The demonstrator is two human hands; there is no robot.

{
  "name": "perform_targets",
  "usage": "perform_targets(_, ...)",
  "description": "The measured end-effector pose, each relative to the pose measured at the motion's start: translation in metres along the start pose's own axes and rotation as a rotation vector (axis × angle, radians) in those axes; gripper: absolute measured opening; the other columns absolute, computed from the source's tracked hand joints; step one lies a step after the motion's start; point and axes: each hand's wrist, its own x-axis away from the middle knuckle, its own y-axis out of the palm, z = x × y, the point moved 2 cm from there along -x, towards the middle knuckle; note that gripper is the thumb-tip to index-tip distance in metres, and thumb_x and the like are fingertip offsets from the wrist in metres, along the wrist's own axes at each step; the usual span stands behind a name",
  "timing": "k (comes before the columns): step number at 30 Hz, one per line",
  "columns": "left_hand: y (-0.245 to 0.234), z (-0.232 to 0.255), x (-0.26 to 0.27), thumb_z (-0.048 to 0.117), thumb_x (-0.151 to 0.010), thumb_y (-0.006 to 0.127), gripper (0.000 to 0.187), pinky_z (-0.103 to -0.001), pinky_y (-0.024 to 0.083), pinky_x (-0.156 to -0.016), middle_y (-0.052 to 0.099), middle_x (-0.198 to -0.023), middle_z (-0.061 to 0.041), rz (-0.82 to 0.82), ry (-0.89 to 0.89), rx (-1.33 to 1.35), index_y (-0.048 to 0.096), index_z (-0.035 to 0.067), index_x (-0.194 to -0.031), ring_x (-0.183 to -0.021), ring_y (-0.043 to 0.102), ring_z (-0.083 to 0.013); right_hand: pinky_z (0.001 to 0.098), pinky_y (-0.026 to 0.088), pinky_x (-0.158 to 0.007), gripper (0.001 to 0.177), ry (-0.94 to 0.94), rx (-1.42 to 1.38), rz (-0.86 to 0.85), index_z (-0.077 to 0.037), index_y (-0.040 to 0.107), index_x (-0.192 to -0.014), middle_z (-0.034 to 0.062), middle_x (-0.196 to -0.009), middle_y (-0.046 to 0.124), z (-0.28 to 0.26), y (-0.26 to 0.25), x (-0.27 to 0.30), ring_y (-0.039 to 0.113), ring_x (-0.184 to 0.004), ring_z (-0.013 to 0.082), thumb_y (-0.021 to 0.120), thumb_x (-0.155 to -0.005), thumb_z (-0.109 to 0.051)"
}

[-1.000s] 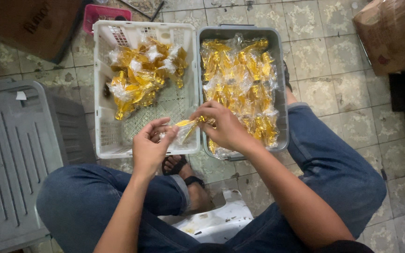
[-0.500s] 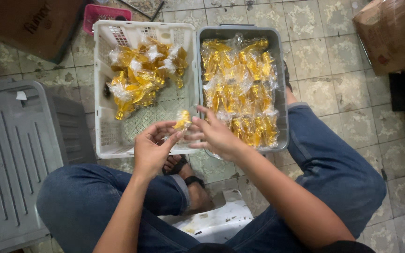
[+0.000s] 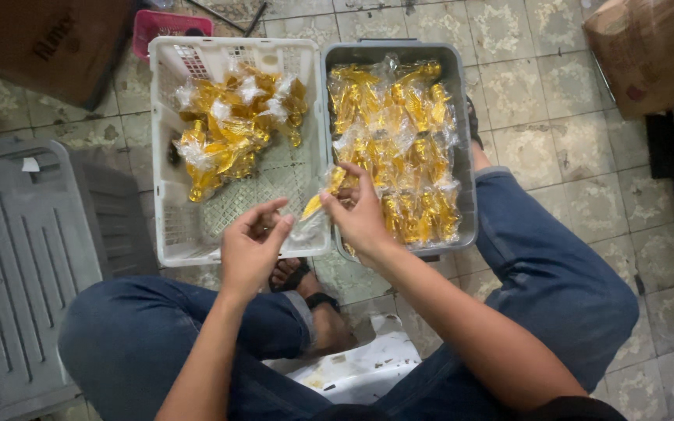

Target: The person sits on a low stool and repeatedly picks up gold-colored decorative items from a white basket, wraps each one in clear plastic, and places the wrapped items into a gray bin. The person handles the items one at a time, arranging them in the bin as they work.

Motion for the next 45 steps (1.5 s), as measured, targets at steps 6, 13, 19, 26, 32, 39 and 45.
perform_targets(6, 0.007, 0.01, 0.004, 0.012, -0.081, 0.086, 0.045, -0.034, 0.06, -0.082, 0.073, -0.098, -0.011, -0.047, -0.048, -0.022, 0.072, 0.008, -0.123, -0.091, 0.073, -0.0204, 0.048, 0.057, -0.095, 0.066, -0.005, 0.087, -0.021, -0.01, 0.031, -0.157, 0.0333, -0.128, 0.057, -0.006, -0.007, -0.002, 0.065, -0.115, 0.0416, 0.063, -0.099, -0.009)
perform_targets(13, 0.012, -0.022, -0.001, 0.01, -0.081, 0.086, 0.023, -0.034, 0.061, -0.077, 0.079, -0.084, -0.011, -0.111, -0.083, -0.08, 0.081, 0.007, -0.103, -0.082, 0.077, -0.0207, 0.0543, 0.053, -0.103, 0.07, -0.059, 0.172, -0.034, -0.018, 0.025, -0.158, 0.0393, -0.139, 0.049, -0.004, 0.006, 0.003, 0.06, -0.125, 0.0485, 0.063, -0.1, -0.011)
perform_targets(19, 0.016, -0.015, 0.0, 0.005, -0.079, 0.087, 0.021, -0.032, 0.062, -0.071, 0.079, -0.077, -0.01, -0.17, -0.062, -0.083, 0.081, 0.008, -0.099, -0.074, 0.076, -0.0166, 0.052, 0.053, -0.104, 0.065, -0.114, 0.323, -0.117, -0.02, 0.029, -0.15, 0.0345, -0.142, 0.053, -0.015, 0.003, 0.008, 0.059, -0.127, 0.0485, 0.067, -0.097, -0.023)
perform_targets(26, 0.004, -0.007, -0.002, 0.005, -0.087, 0.078, 0.021, -0.037, 0.06, -0.079, 0.076, -0.082, -0.011, -0.075, 0.082, -0.146, 0.076, 0.006, -0.109, -0.077, 0.074, -0.0216, 0.0468, 0.061, -0.089, 0.054, -0.26, 0.446, 0.121, -0.014, 0.043, -0.144, 0.0263, -0.117, 0.066, -0.032, -0.047, -0.032, 0.07, -0.107, 0.0397, 0.063, -0.095, -0.002)
perform_targets(32, 0.002, -0.006, -0.005, 0.009, -0.09, 0.078, 0.017, -0.032, 0.059, -0.074, 0.073, -0.081, -0.008, -0.026, 0.159, -0.236, 0.078, 0.01, -0.107, -0.074, 0.071, -0.0185, 0.0546, 0.058, -0.088, 0.057, -0.337, 0.673, 0.309, -0.011, 0.043, -0.143, 0.0319, -0.114, 0.068, -0.004, -0.1, -0.066, 0.069, -0.109, 0.0477, 0.069, -0.094, -0.001)
perform_targets(39, 0.003, -0.007, -0.006, 0.015, -0.091, 0.077, 0.017, -0.034, 0.058, -0.072, 0.071, -0.085, -0.007, -0.024, 0.169, -0.283, 0.078, 0.013, -0.107, -0.074, 0.072, -0.0225, 0.0451, 0.062, -0.085, 0.049, -0.377, 0.858, 0.314, -0.008, 0.052, -0.138, 0.0272, -0.111, 0.067, 0.033, -0.107, -0.091, 0.07, -0.103, 0.0406, 0.069, -0.093, 0.0)
perform_targets(45, 0.006, 0.006, -0.001, 0.013, -0.091, 0.076, 0.015, -0.035, 0.058, -0.072, 0.073, -0.086, -0.007, -0.029, 0.212, -0.396, 0.077, 0.013, -0.105, -0.075, 0.073, -0.0253, 0.0533, 0.059, -0.082, 0.043, -0.444, 0.974, 0.279, -0.007, 0.058, -0.131, 0.019, -0.104, 0.061, 0.045, -0.116, -0.099, 0.069, -0.101, 0.0462, 0.075, -0.092, -0.013)
